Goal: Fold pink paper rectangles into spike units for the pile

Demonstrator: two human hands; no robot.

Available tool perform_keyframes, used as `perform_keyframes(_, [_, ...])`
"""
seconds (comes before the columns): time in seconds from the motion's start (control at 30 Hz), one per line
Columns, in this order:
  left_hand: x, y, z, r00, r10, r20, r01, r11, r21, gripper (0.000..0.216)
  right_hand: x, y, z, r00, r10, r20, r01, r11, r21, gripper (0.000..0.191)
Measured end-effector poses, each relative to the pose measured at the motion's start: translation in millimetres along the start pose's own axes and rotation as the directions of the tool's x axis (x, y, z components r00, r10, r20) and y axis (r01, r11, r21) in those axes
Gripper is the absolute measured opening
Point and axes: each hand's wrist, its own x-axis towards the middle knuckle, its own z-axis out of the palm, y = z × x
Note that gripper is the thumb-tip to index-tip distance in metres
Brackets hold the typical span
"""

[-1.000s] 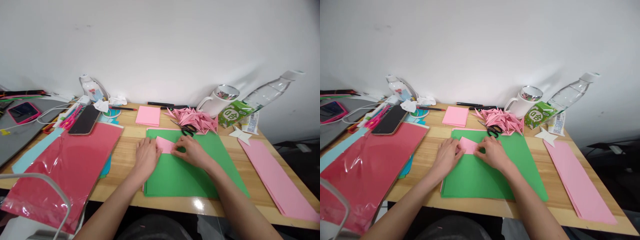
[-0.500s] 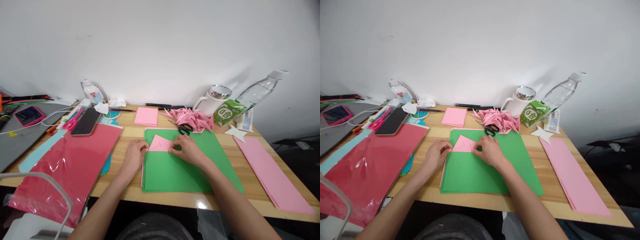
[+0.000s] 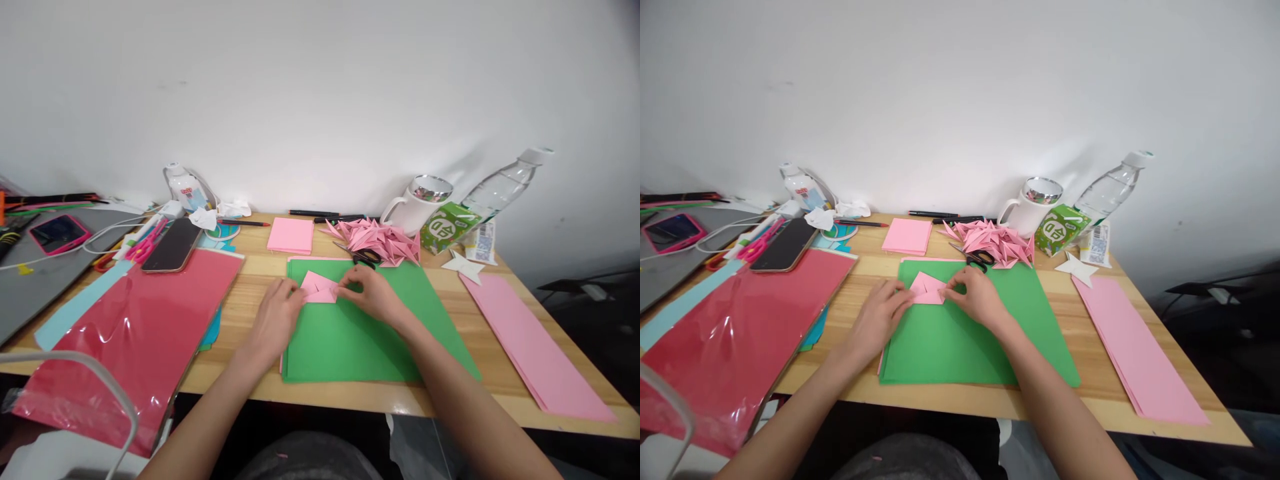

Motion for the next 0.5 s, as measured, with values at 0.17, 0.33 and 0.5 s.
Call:
perform_keyframes(0.17, [-6,13,5,0.989,0.094,0.111,-0.095,0.996,-0.002,0.023,1,0,10,0.993,-0.068,-0.098,0.086,0.977,0.196,0.025])
perform_keyframes(0.33, [-2,7,0,0.985,0.121,0.121,-0.122,0.993,-0.004,0.024,-2,-5,15,1.0,-0.019,0.012,0.017,0.987,0.157,0.042])
perform_keyframes(0.5, [3,2,-4,0.96,0.238,0.147,-0.24,0.971,-0.001,0.019,-3,-9,13,0.998,0.021,0.059,-0.024,0.998,0.054,0.023])
